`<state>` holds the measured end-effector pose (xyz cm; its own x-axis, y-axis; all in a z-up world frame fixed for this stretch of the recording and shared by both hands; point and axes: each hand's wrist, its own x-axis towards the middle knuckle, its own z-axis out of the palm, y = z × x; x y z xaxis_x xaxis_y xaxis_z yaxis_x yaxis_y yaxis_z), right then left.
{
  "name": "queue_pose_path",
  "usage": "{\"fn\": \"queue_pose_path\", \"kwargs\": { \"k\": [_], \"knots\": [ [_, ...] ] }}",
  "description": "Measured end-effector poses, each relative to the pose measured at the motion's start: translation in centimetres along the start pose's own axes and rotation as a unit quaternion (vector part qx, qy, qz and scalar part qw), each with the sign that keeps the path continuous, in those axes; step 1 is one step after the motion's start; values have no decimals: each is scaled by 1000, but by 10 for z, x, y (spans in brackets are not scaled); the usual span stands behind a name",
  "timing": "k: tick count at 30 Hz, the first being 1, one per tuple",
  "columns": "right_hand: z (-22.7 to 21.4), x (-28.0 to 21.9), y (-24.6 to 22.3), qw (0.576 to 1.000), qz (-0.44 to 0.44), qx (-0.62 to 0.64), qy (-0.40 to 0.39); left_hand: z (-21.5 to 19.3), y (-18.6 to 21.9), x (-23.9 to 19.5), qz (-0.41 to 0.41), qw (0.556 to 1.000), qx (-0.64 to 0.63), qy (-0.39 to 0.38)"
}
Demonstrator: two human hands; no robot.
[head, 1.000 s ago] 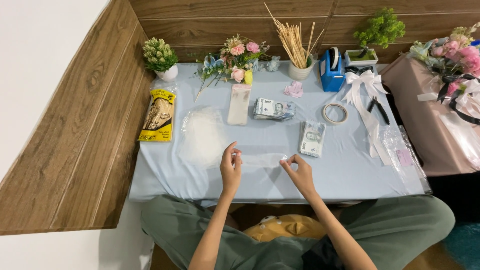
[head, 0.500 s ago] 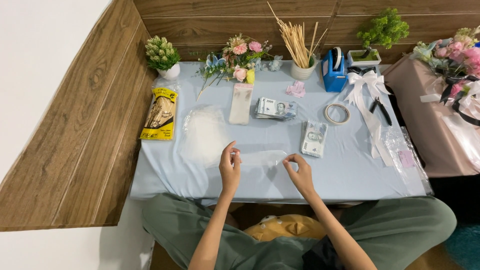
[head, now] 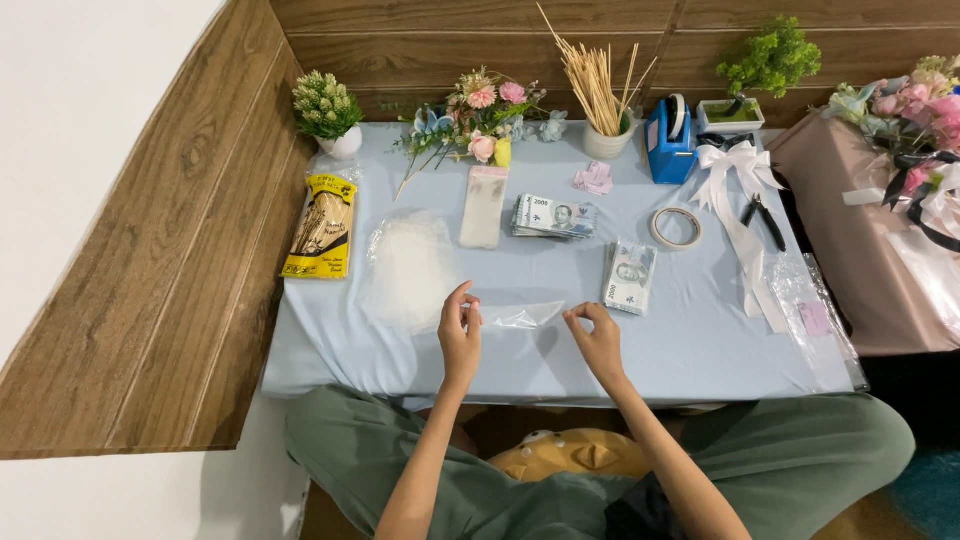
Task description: The person places paper currency into small clear plastic sleeves by hand, working with stacks of banknotes on a table.
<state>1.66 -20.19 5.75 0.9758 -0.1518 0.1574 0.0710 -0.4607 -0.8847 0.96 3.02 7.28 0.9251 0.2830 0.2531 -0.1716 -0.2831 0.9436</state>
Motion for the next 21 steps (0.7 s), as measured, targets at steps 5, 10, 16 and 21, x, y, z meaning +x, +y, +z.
{"fn": "queue_pose_path", "kwargs": {
  "k": [5, 10, 16, 21],
  "knots": [
    [0, 3, -3, 1000, -7, -16, -8, 1, 1, 1, -1, 1000, -1, 2],
    [-5, 6, 2, 999, -29, -25, -32, -5, 0, 8, -12, 1000, -2, 1],
    [-25, 11, -2, 972, -132, -69, -179, -21, -14, 28, -21, 999, 5, -30],
    [-43, 19, -23, 941, -57, 19, -333, -25, -22, 33, -47, 997, 0, -65]
  ]
}}
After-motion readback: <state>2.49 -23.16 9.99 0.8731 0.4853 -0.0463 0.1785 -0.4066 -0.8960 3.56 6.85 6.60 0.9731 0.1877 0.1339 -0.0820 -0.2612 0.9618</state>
